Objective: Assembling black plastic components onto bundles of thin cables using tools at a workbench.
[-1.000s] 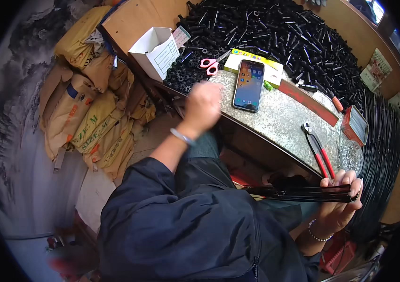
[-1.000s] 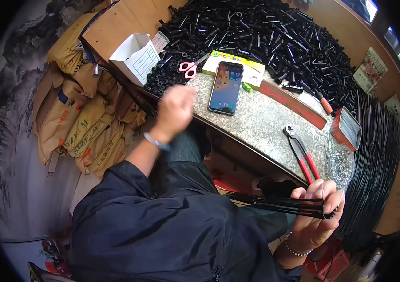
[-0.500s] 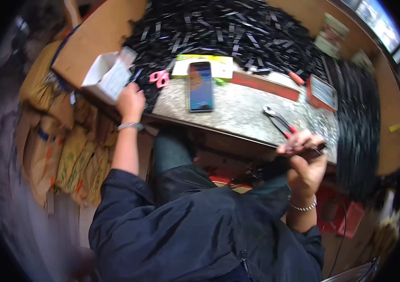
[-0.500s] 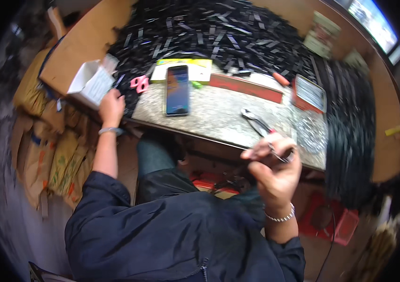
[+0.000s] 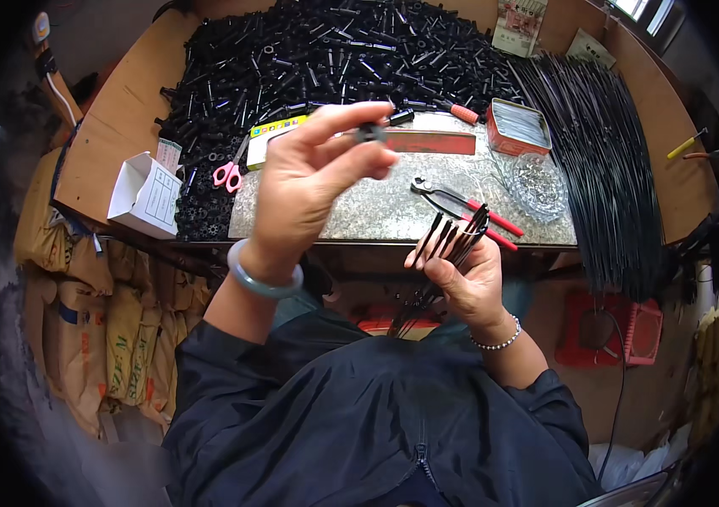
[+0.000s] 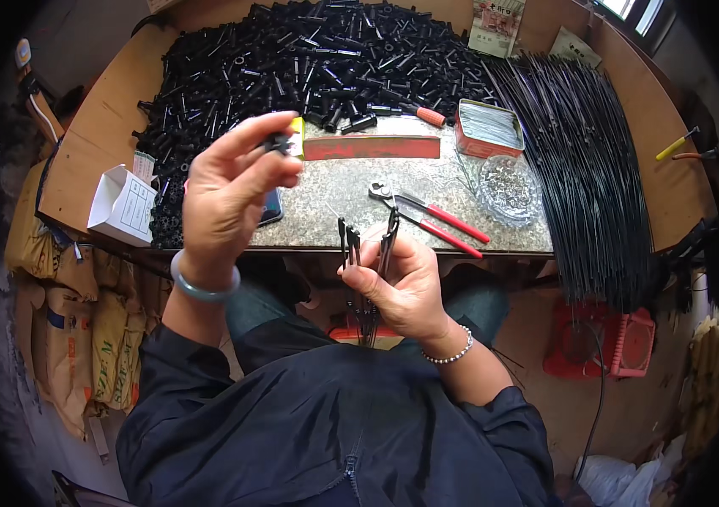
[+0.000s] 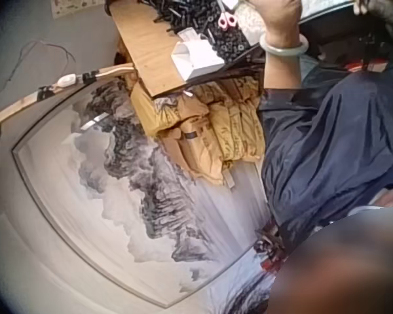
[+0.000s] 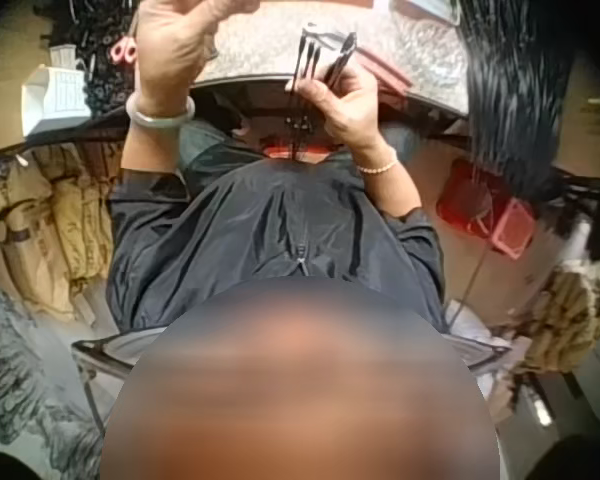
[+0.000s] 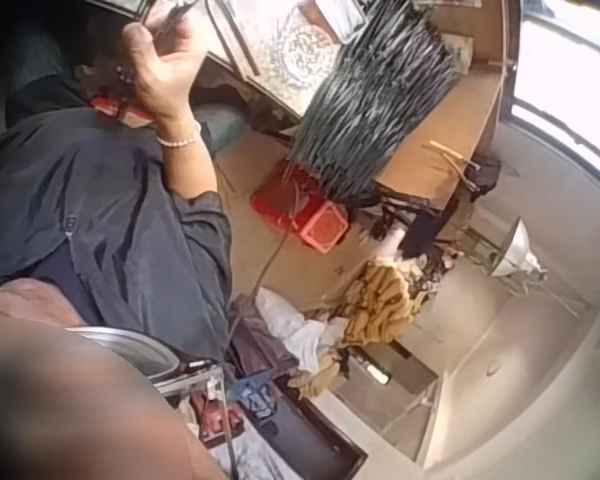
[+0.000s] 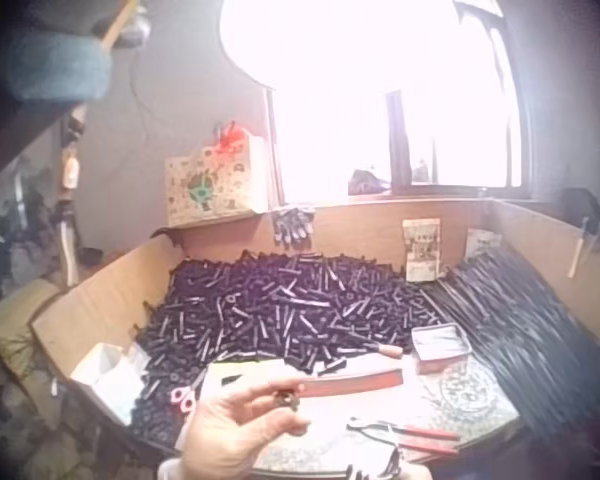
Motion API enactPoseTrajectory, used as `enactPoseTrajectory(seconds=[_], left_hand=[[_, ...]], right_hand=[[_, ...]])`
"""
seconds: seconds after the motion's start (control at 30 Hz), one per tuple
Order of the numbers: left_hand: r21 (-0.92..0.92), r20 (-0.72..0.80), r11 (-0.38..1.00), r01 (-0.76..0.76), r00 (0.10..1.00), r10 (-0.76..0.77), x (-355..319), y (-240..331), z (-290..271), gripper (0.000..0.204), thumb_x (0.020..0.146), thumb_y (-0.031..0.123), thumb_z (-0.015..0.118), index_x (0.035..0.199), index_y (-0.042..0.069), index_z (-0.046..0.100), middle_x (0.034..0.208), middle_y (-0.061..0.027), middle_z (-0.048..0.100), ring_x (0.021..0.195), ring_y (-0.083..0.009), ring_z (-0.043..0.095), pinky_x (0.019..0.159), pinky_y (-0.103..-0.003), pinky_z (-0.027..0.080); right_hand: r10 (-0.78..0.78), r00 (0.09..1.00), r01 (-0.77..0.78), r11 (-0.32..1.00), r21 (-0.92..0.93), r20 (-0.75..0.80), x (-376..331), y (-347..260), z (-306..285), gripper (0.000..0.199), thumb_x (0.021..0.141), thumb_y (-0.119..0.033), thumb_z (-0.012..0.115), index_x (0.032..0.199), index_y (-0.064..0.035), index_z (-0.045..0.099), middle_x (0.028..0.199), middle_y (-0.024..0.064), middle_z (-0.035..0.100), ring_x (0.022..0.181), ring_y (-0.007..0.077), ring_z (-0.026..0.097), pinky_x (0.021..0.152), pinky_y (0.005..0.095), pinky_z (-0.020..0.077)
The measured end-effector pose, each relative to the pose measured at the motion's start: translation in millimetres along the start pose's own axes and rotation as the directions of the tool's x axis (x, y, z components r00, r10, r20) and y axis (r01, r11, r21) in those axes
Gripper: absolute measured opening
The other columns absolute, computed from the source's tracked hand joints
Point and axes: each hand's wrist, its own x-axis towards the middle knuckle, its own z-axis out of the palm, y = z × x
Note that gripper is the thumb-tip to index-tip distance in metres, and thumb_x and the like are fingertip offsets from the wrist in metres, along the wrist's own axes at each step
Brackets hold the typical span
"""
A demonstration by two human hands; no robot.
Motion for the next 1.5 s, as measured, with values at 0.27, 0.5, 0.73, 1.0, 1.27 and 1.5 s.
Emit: enactPoseTrajectory(seconds=[0.27,0.5,0.73,1.0,1.27,1.5], left_hand=[[-0.427,0.26,0.865,0.263,0.952,-0.161,8,-13,42,0.029,0.095,0.014,0.05,0.118,-0.003,0.051,0.115,-0.0202,0.058,0.09,-0.017,0.064,0.079,-0.026,0.052],[-0.479,0.273,0.811,0.336,0.935,-0.226,-1,-16,38,0.028,0.091,0.008,0.054,0.117,-0.004,0.054,0.114,-0.0182,0.059,0.094,-0.0194,0.064,0.084,-0.029,0.053],[-0.517,0.26,0.8,0.304,0.946,-0.192,-4,-12,42,0.027,0.091,0.005,0.053,0.116,-0.004,0.054,0.112,-0.0202,0.06,0.092,-0.0206,0.065,0.087,-0.03,0.052],[-0.512,0.244,0.809,0.289,0.952,-0.185,-6,-13,42,0.029,0.089,0.006,0.057,0.116,-0.003,0.053,0.113,-0.0184,0.059,0.093,-0.0183,0.064,0.083,-0.028,0.051],[-0.493,0.23,0.814,0.308,0.948,-0.219,-3,-7,45,0.029,0.088,0.008,0.059,0.114,-0.003,0.055,0.112,-0.018,0.059,0.093,-0.0184,0.063,0.082,-0.028,0.052],[-0.449,0.21,0.851,0.274,0.958,-0.197,-5,-13,40,0.026,0.088,0.007,0.058,0.113,-0.002,0.056,0.113,-0.0186,0.058,0.092,-0.0182,0.063,0.083,-0.028,0.052]], right_hand=[[0.039,0.999,-0.041,0.998,0.048,0.023,-5,1,-3,0.027,0.085,-0.025,0.067,0.086,-0.0051,0.05,0.077,0.0037,0.052,0.078,0.0149,0.053,0.08,0.0341,0.0476],[0.054,0.998,-0.055,0.998,0.043,0.029,-5,3,-3,0.026,0.086,-0.026,0.066,0.083,-0.0045,0.051,0.078,0.0025,0.052,0.077,0.0142,0.054,0.079,0.031,0.0472],[0.036,0.999,-0.037,0.998,0.047,0.018,-4,4,-1,0.024,0.087,-0.024,0.065,0.086,-0.0028,0.054,0.079,0.0023,0.053,0.078,0.0137,0.055,0.077,0.0289,0.0478],[0.047,0.999,-0.048,0.997,0.062,0.012,-4,1,3,0.024,0.087,-0.024,0.064,0.088,-0.0021,0.055,0.081,0.002,0.055,0.079,0.0126,0.057,0.077,0.0273,0.0475],[0.052,0.998,-0.053,0.997,0.061,0.02,-5,2,3,0.024,0.087,-0.023,0.064,0.089,-0.0019,0.055,0.082,0.0027,0.056,0.079,0.0121,0.057,0.076,0.0268,0.0477],[0.042,0.999,-0.043,0.998,0.042,0.022,-3,2,0,0.023,0.088,-0.023,0.064,0.088,-0.0023,0.055,0.081,0.0023,0.055,0.079,0.0115,0.057,0.075,0.0251,0.0471]])
